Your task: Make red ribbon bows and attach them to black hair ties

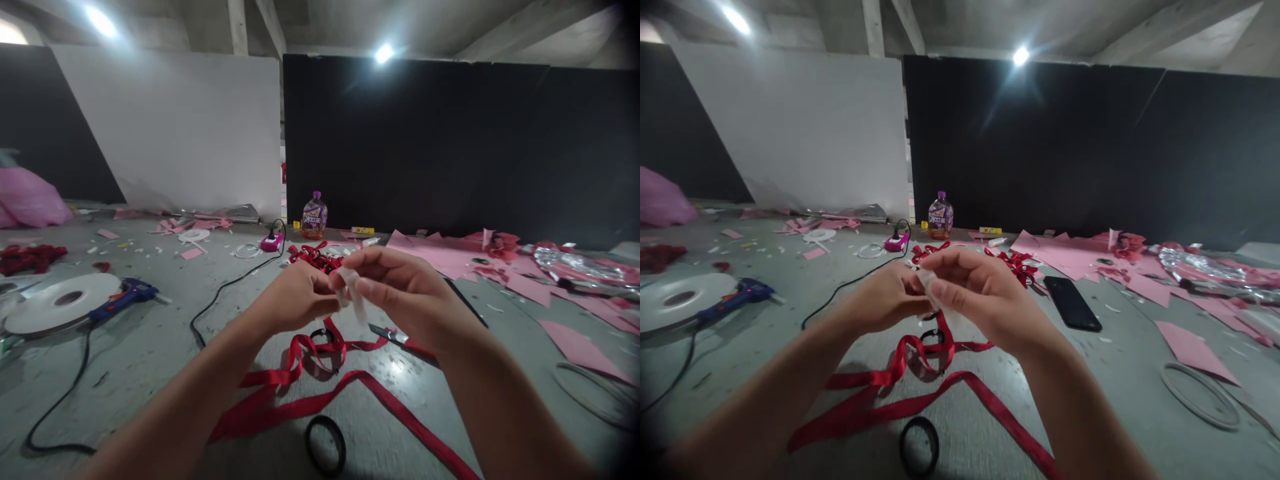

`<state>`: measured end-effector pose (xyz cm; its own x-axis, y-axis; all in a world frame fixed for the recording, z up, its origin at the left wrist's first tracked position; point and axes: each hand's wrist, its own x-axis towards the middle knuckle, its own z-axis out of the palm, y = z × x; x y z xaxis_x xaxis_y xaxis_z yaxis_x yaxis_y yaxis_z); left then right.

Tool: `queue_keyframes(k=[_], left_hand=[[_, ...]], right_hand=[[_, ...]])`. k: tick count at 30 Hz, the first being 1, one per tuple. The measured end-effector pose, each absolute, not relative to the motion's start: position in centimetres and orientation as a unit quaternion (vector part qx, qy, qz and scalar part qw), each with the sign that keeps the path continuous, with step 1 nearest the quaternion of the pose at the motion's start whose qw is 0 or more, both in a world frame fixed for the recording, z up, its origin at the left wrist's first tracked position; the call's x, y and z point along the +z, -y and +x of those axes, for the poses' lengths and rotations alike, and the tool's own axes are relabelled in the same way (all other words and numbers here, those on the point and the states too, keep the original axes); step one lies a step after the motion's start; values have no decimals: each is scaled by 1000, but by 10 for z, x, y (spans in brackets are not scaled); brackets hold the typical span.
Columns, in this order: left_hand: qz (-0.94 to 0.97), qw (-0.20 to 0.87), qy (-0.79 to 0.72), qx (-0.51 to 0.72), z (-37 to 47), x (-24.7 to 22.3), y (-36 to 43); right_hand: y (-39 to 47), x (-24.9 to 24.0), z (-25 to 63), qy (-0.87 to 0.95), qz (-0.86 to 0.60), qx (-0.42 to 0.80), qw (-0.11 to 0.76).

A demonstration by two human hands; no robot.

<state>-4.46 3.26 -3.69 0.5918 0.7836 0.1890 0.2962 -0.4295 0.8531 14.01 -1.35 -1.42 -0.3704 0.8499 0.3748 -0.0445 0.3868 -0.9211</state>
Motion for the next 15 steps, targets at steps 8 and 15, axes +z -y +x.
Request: queue_keyframes(k=[8, 15], left_hand=[[738, 537, -311, 265, -45, -26, -22], [683, 525, -346, 372, -48, -26, -27]], right_hand=[[-8, -29, 149, 694, -284, 502, 430], [-21, -38, 148, 742, -321, 381, 448]])
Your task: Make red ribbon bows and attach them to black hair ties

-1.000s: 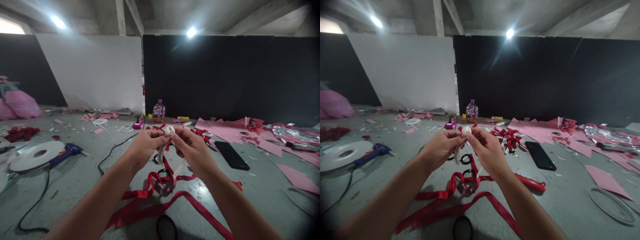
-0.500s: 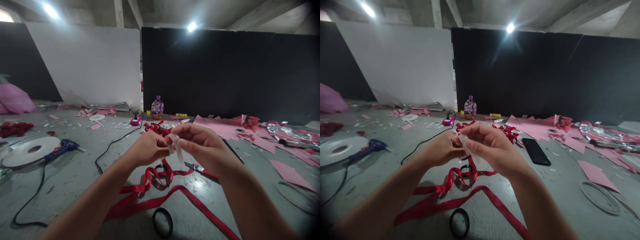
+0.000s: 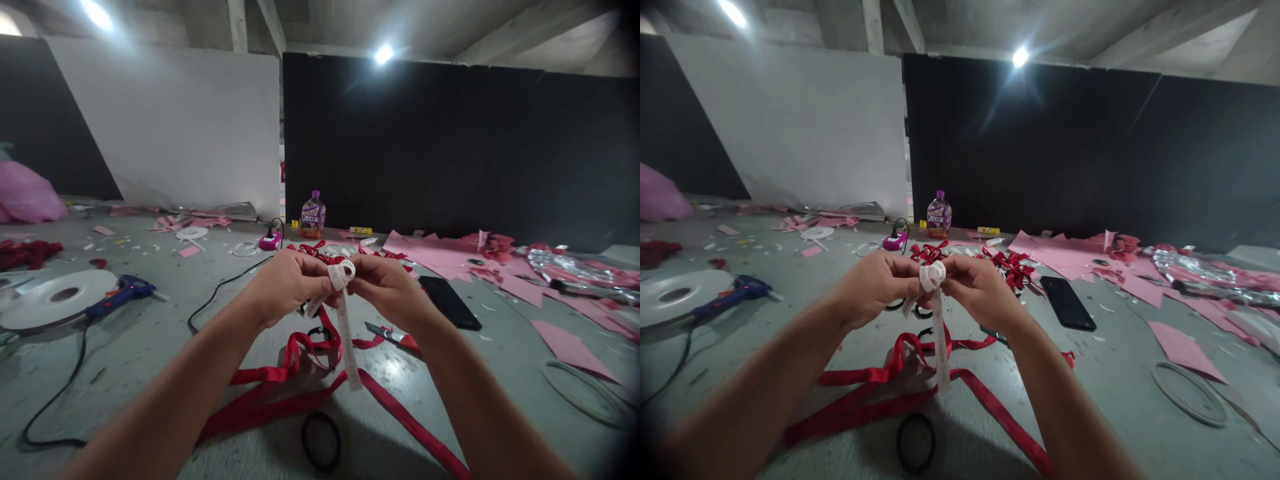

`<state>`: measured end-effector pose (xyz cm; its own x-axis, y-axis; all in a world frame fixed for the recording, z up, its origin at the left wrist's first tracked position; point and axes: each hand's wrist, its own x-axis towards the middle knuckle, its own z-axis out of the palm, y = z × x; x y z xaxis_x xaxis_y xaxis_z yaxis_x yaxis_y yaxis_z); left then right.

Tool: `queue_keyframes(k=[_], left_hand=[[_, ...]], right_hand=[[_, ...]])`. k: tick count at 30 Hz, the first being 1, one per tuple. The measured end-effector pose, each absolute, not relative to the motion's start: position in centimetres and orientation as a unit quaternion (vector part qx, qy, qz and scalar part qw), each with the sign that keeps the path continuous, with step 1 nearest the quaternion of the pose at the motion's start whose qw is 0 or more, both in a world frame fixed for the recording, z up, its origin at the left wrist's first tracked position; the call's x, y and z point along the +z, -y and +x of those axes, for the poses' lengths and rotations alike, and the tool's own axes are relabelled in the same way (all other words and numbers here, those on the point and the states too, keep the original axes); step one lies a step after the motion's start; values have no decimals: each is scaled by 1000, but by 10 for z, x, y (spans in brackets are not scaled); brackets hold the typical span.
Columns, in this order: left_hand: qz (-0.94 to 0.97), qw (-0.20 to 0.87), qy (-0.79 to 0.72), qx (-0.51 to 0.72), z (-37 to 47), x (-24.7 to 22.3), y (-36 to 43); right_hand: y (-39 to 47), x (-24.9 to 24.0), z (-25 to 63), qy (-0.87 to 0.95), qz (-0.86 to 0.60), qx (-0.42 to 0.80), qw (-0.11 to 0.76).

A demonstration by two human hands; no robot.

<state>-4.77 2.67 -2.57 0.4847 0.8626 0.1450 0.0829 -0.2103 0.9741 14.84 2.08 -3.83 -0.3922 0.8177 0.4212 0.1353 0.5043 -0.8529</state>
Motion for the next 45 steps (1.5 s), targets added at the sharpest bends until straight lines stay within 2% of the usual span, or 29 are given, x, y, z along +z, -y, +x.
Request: queue_keyframes(k=[8, 15, 21, 29, 34, 36, 41, 45], left_hand=[[619, 545, -375, 425, -43, -24, -27], [611, 546, -360, 445, -44, -23, -28], [627, 535, -366, 433, -45, -25, -30], [634, 536, -360, 426, -42, -29, -30], [609, 518, -395, 452, -42, -27, -32], [602, 486, -428, 467, -43, -25, -33], [649, 407, -443, 466, -44, -28, -34], [679, 434, -400, 436, -44, -32, -33]], right_hand=[[-22, -44, 140, 725, -331, 364, 481], [-16, -38, 141, 745, -378, 315, 451], [-13, -38, 144, 723, -402, 339, 449], [-18, -42, 139, 694, -450, 277, 489], [-20, -35, 152, 748, -433, 304, 401], [-19, -31, 157, 752, -442, 293, 391], [-12, -26, 155, 739, -442, 232, 452], [-9, -30, 145, 745, -432, 175, 478]])
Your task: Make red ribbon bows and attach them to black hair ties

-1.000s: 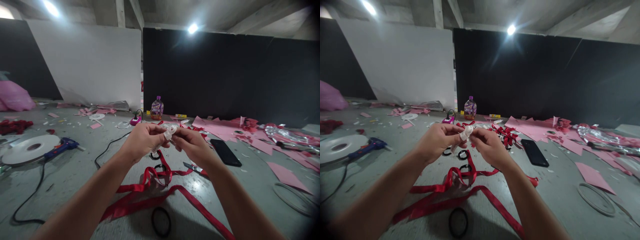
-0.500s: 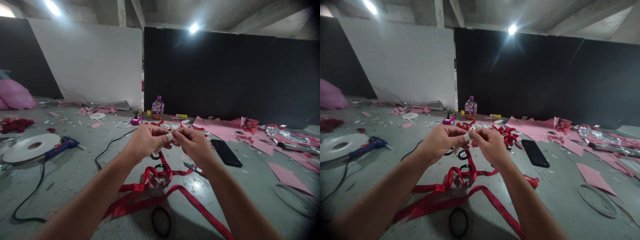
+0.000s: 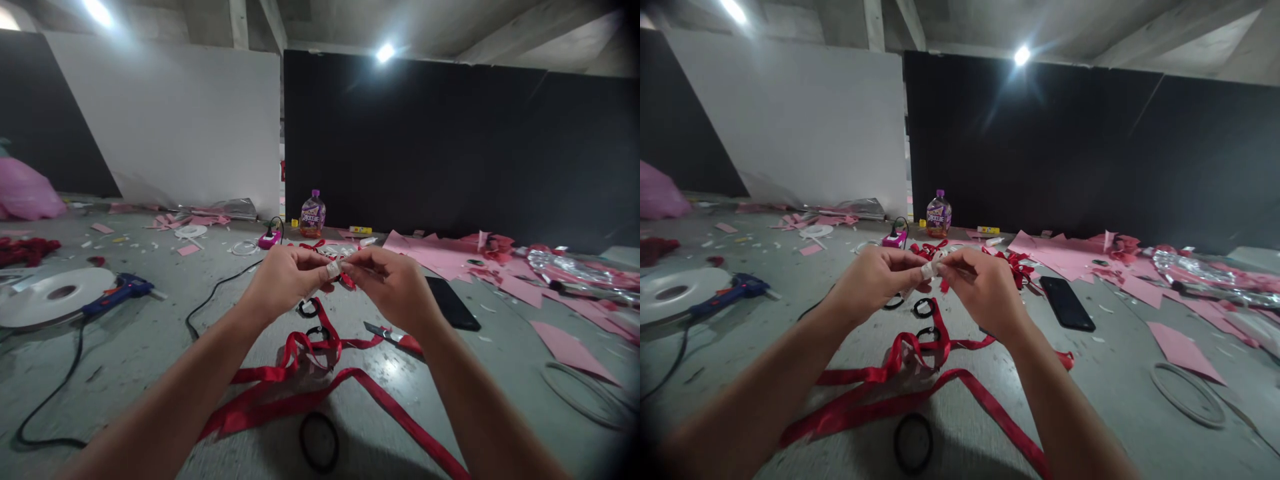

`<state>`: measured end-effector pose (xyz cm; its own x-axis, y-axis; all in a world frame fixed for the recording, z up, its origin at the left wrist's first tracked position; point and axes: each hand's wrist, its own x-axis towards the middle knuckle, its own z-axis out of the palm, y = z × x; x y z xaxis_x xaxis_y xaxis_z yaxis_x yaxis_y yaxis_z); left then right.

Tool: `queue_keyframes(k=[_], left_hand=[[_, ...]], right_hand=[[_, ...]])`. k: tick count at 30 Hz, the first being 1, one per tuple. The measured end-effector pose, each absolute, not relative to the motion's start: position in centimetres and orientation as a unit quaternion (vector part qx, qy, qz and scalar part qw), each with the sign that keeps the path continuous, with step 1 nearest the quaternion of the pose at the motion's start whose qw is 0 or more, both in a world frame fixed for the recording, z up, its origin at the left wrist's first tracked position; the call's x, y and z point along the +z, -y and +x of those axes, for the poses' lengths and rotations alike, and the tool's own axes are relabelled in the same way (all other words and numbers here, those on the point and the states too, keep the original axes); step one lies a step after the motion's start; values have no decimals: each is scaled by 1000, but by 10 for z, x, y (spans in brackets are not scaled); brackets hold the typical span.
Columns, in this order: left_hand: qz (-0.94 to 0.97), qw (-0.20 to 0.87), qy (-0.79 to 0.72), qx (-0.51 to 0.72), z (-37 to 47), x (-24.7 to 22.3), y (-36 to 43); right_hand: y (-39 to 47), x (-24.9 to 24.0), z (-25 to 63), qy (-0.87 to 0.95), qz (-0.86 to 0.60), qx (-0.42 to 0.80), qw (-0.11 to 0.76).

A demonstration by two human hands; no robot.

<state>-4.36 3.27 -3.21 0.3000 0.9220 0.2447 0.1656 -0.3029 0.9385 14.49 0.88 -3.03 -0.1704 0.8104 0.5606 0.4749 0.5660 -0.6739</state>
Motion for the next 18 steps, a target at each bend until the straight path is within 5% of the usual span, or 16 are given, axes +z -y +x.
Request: queue_keyframes(k=[6, 18], left_hand=[[683, 451, -397, 416, -44, -32, -31], [704, 383, -408, 438, -39, -30, -26]], right_hand=[[-6, -33, 140, 773, -431, 57, 462], [-15, -39, 143, 759, -403, 267, 435]])
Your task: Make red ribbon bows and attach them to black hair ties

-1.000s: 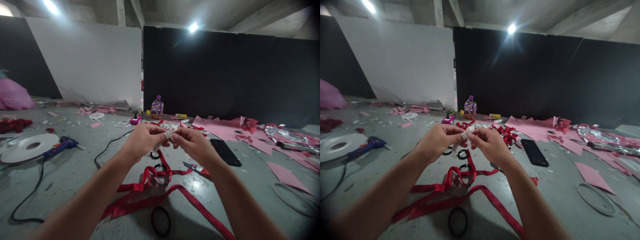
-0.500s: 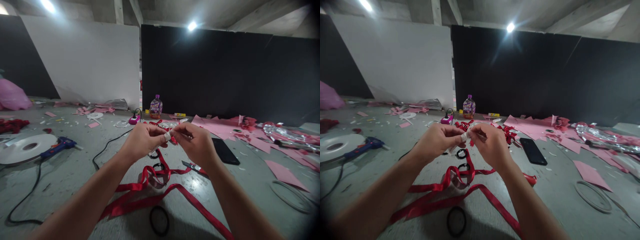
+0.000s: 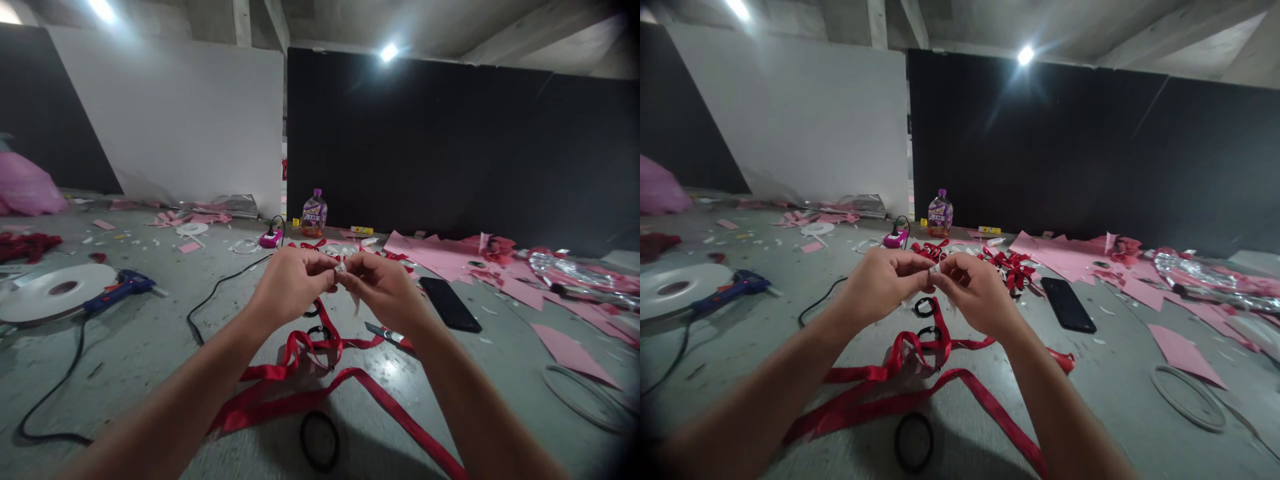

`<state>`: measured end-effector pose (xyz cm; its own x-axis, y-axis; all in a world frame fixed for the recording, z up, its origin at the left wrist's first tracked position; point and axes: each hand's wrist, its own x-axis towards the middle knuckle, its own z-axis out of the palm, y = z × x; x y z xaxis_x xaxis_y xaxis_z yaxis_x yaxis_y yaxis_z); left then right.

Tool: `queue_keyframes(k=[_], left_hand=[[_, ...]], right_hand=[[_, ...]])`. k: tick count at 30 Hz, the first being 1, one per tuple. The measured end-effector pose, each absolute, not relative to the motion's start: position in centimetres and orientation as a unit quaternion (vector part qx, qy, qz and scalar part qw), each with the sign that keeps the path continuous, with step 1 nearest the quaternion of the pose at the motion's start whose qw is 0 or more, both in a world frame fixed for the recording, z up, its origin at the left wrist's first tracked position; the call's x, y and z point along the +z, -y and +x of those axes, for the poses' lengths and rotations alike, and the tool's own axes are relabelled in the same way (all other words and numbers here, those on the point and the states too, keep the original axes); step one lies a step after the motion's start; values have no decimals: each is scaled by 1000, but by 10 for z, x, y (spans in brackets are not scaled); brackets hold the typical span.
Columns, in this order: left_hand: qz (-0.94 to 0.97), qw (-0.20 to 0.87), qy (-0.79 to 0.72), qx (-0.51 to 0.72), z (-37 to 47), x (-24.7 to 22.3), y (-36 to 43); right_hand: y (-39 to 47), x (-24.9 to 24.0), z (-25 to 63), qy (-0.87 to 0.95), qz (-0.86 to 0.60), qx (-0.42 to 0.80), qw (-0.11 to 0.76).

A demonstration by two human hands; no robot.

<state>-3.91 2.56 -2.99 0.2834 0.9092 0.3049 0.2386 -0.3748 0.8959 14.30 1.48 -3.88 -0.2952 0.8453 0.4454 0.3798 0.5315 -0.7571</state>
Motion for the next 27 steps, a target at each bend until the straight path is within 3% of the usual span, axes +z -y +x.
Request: queue_keyframes(k=[4, 8, 16, 27], left_hand=[[700, 432, -368, 434, -40, -32, -31], [720, 406, -329, 457, -39, -37, -35], [838, 40, -303, 453, -38, -44, -32], [843, -30, -304, 442, -40, -49, -34]], right_hand=[[-18, -38, 146, 761, -382, 306, 427], [-20, -39, 145, 732, -365, 367, 443], [-22, -50, 140, 615, -372, 481, 502], [-18, -46, 134, 449, -370, 603, 545]])
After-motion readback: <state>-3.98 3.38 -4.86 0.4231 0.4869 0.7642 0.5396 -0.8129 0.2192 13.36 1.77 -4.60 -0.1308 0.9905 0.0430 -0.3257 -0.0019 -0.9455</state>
